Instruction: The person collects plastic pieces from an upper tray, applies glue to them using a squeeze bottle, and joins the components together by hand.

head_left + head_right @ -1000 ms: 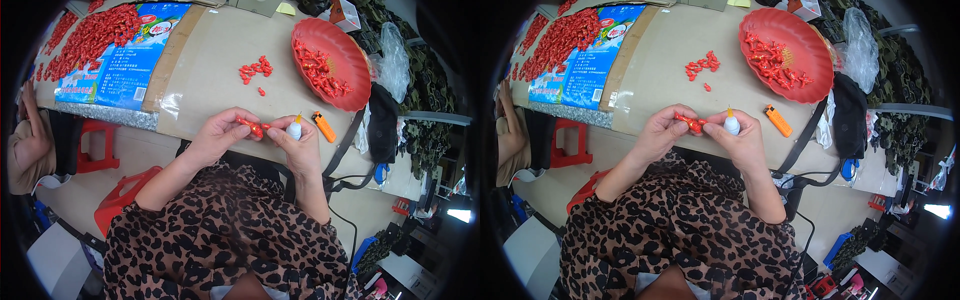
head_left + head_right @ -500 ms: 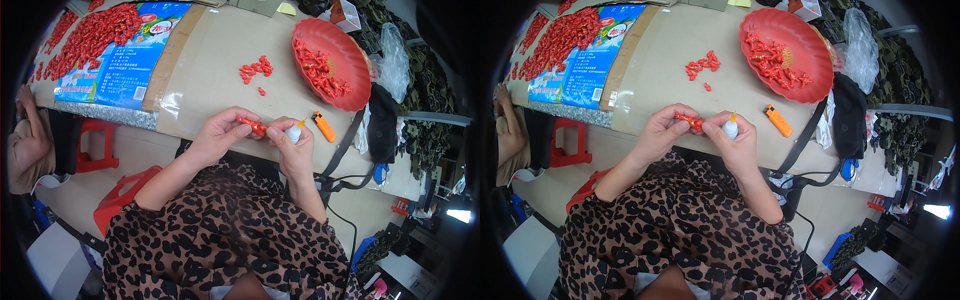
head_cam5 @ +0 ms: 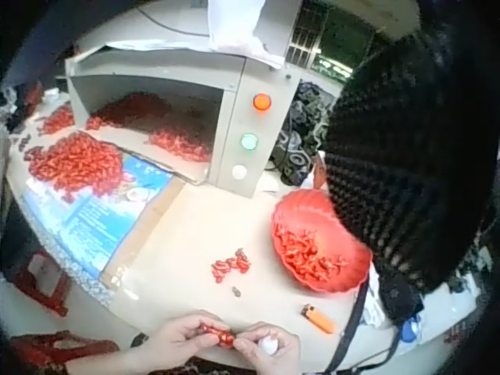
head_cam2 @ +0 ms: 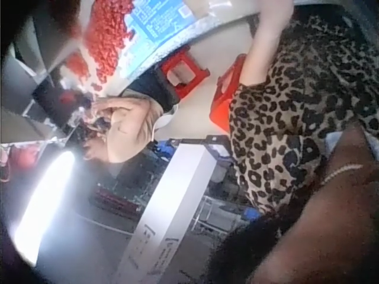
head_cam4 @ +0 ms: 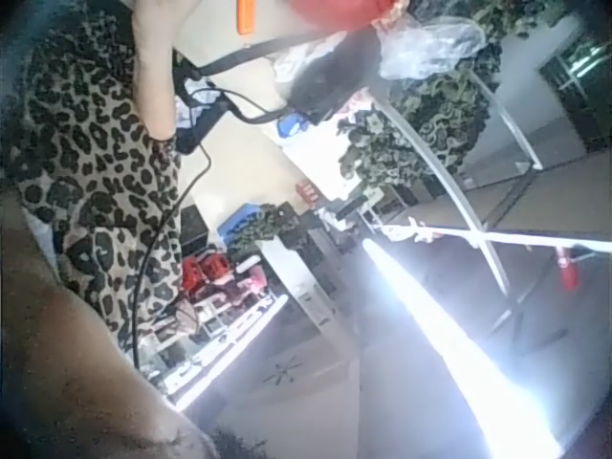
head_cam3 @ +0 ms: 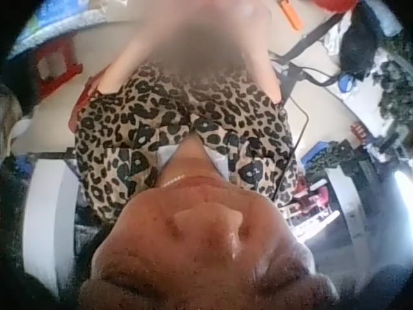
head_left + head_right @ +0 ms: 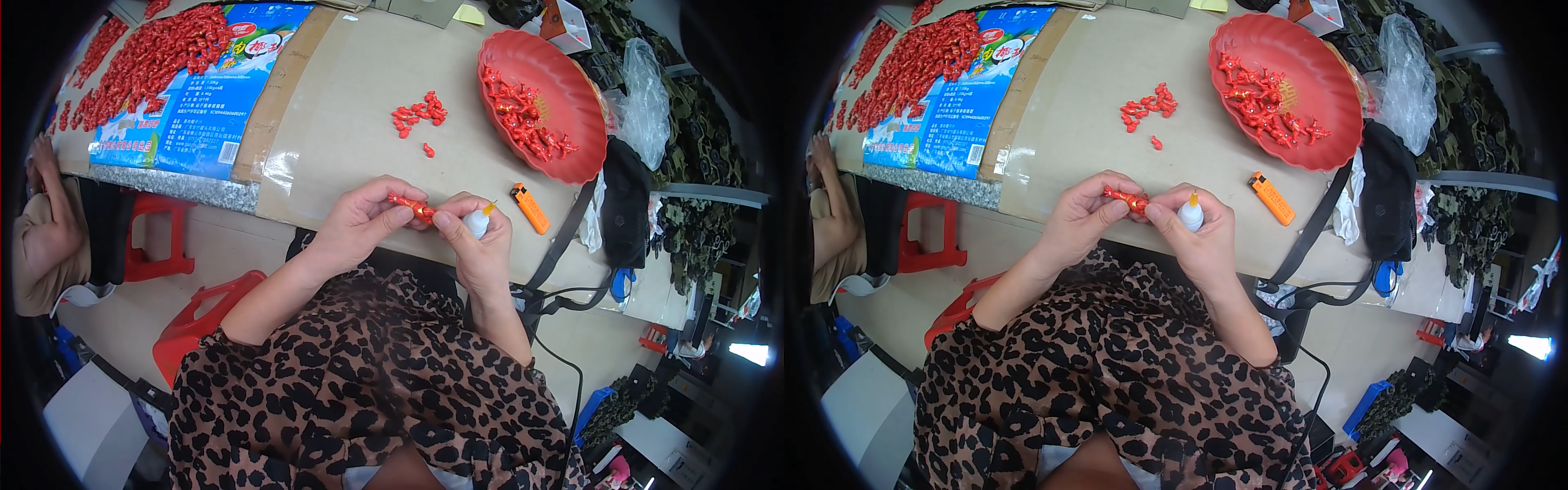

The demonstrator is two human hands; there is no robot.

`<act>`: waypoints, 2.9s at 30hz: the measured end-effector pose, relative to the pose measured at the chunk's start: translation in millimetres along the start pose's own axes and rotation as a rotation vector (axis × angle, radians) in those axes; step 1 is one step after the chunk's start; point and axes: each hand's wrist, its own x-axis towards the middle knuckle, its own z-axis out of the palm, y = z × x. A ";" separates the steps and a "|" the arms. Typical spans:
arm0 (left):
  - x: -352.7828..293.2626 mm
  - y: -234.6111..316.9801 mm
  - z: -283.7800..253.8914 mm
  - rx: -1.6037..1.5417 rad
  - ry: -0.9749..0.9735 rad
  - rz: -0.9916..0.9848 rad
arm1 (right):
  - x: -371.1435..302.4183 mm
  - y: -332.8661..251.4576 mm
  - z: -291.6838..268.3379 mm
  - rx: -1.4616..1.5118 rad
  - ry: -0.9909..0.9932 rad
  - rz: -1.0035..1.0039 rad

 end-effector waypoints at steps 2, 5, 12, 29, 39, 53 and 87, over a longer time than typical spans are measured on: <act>-0.1 -1.2 0.0 0.007 0.003 0.001 | 0.1 -1.1 0.4 -0.054 -0.006 -0.019; -0.4 -1.3 -0.1 0.052 0.001 0.021 | 1.2 -6.2 2.6 -0.080 -0.015 -0.010; -1.5 -2.7 4.4 0.067 0.060 0.046 | 6.8 -7.2 -6.7 -0.186 0.015 0.176; 1.0 -0.3 11.9 0.340 0.142 -0.037 | 9.9 -8.0 -14.3 -0.255 -0.022 0.187; 7.2 10.3 10.1 0.473 0.055 -0.133 | 14.5 -5.7 -19.8 -0.245 -0.028 0.207; 22.8 19.8 5.5 0.243 0.077 -0.385 | 29.3 -6.1 -15.9 -0.176 -0.051 0.377; 16.8 9.4 6.9 0.228 0.113 -0.192 | 26.4 -4.3 -13.8 -0.227 -0.040 0.328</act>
